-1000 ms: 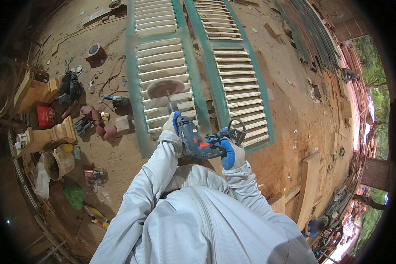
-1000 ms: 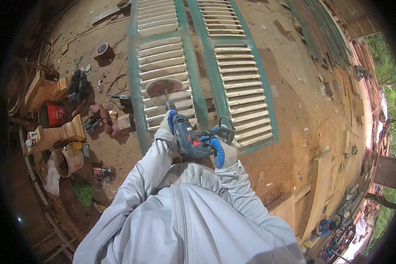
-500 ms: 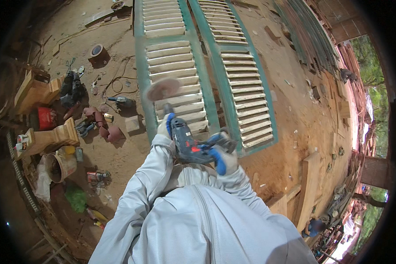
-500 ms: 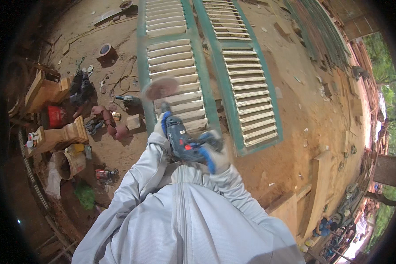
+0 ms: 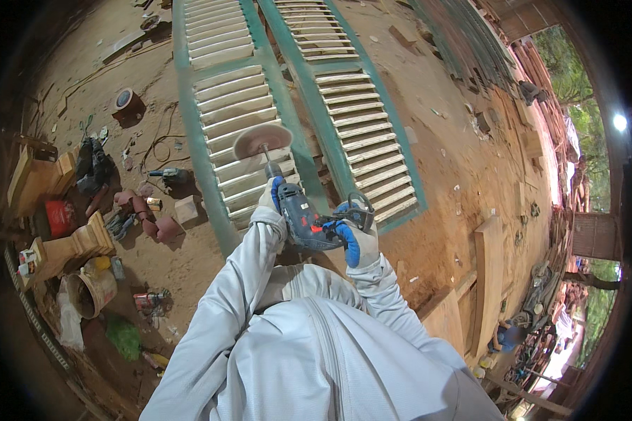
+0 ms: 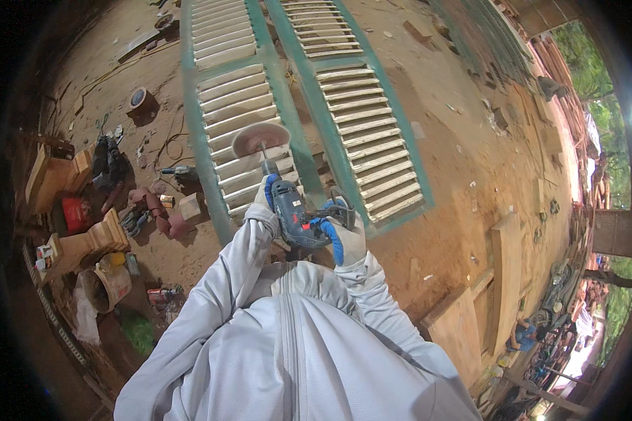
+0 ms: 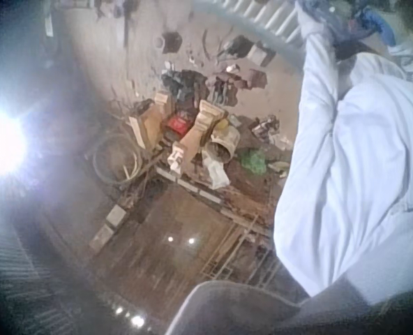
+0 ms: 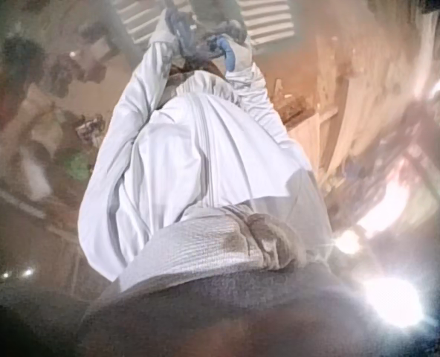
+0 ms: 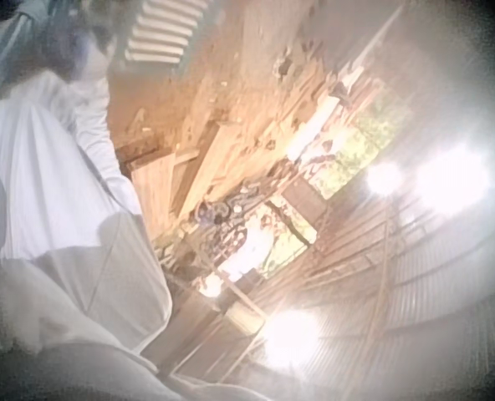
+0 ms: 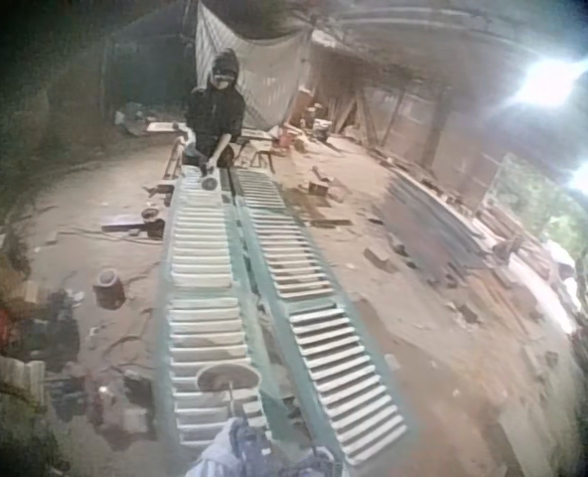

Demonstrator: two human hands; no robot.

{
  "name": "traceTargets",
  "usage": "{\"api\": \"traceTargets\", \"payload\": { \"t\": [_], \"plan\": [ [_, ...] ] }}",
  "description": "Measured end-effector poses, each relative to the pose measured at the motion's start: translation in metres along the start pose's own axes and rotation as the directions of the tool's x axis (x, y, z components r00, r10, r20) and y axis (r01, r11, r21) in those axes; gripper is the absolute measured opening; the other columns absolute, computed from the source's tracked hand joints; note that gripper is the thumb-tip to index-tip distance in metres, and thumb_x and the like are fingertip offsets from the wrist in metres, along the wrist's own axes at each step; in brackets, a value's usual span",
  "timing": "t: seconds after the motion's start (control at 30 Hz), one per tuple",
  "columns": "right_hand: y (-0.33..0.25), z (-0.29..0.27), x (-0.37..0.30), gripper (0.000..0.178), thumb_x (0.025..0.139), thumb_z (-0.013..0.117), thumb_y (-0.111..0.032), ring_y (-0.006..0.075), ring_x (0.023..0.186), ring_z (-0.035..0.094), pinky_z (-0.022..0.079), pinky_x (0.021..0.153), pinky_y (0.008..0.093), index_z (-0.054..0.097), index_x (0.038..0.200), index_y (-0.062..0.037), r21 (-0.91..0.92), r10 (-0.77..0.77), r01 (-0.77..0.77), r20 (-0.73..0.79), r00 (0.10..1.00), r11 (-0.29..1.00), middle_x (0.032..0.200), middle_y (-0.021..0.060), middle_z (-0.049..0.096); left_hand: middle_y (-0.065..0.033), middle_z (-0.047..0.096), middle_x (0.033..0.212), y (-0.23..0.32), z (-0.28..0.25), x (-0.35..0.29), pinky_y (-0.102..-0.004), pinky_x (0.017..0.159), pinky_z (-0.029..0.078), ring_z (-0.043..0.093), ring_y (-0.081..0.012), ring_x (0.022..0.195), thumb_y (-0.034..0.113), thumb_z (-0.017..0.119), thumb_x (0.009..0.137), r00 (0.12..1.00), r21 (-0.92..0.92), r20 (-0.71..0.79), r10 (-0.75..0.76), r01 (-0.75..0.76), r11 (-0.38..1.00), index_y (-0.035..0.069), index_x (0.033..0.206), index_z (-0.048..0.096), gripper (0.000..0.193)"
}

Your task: The person uses an orbital sander to smooth the surface of a green wooden slatted structure. The person moves the sander back and forth across the slats, maintaining consistent pressure and coverage.

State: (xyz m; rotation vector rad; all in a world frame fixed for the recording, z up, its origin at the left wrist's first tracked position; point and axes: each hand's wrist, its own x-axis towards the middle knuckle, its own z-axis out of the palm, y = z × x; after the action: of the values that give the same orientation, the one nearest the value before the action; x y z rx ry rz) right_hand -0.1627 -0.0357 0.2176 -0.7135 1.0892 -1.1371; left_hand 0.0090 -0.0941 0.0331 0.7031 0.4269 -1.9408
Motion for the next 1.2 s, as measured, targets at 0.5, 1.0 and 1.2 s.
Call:
{"api": "traceTargets", "payload": {
  "t": [0.5,1.0,1.2],
  "plan": [
    [-0.01,-0.035,0.018,0.057,0.08,0.064,0.016,0.0225,0.104,0.066,0.054,0.094,0.0352,0.051,0.134,0.0023,0.089,-0.174,0.16,0.189,0.966,0.983,0.113,0.01,0.063,-0.0066,0.067,0.071,0.002,0.035,0.041,-0.0413,0.056,0.055,0.061,-0.025,0.058,0.049,0.058,0.091,0.988,0.085,-0.013,0.153,-0.151,0.985,0.016,0.08,0.065,0.036],
    [0.02,0.013,0.007,0.058,0.083,0.067,0.009,0.0132,0.099,0.063,0.053,0.087,0.0277,0.05,0.138,0.0008,-0.018,0.087,-0.086,0.177,0.98,0.996,0.111,0.0048,0.063,-0.0063,0.068,0.075,0.047,-0.017,-0.029,-0.0441,0.062,0.057,0.065,-0.0272,0.064,0.051,0.059,0.091,0.979,-0.024,0.035,0.199,-0.198,0.98,0.018,0.082,0.065,0.034],
    [0.022,0.041,0.002,0.046,0.082,0.066,0.012,0.0201,0.1,0.065,0.054,0.09,0.0339,0.055,0.125,0.0016,-0.059,0.024,-0.006,0.31,0.951,0.998,0.107,0.0085,0.064,-0.0067,0.068,0.076,0.068,-0.039,-0.044,-0.0433,0.065,0.057,0.065,-0.0265,0.067,0.053,0.055,0.094,0.949,0.039,-0.027,0.313,-0.312,0.949,0.019,0.083,0.064,0.036]
  ]
}}
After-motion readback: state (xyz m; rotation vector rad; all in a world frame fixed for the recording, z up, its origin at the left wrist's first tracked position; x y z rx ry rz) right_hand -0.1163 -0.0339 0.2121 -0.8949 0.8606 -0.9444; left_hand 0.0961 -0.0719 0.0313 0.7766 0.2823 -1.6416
